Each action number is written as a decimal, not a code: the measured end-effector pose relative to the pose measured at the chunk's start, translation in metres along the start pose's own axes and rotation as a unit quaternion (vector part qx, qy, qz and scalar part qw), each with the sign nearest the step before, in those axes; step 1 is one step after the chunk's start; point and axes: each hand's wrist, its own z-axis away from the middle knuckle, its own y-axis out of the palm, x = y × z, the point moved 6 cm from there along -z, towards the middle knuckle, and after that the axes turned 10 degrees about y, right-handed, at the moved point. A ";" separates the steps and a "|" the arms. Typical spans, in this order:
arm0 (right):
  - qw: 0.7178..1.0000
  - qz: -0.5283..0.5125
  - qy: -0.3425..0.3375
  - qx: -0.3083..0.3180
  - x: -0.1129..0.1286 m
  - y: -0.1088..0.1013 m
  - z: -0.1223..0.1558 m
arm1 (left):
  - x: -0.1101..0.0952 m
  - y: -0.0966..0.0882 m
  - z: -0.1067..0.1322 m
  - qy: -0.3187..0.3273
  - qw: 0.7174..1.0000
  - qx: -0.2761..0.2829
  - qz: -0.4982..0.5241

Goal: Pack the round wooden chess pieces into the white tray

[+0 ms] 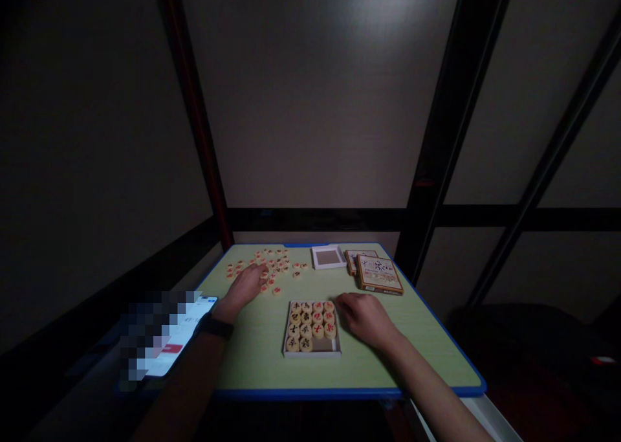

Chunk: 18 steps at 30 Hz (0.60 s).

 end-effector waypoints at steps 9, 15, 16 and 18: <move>0.999 -0.006 0.006 -0.032 -0.003 -0.001 0.000 | 0.002 -0.016 0.002 -0.044 0.995 -0.082 -0.018; 0.999 -0.009 0.010 -0.046 -0.005 -0.002 0.000 | 0.004 -0.028 0.004 -0.023 0.985 -0.164 0.043; 0.999 -0.007 0.011 -0.045 -0.005 -0.002 0.000 | 0.004 -0.030 0.004 -0.023 0.984 -0.167 0.051; 0.999 -0.004 0.012 -0.040 -0.005 -0.002 -0.001 | 0.006 -0.032 0.006 -0.030 0.982 -0.173 0.070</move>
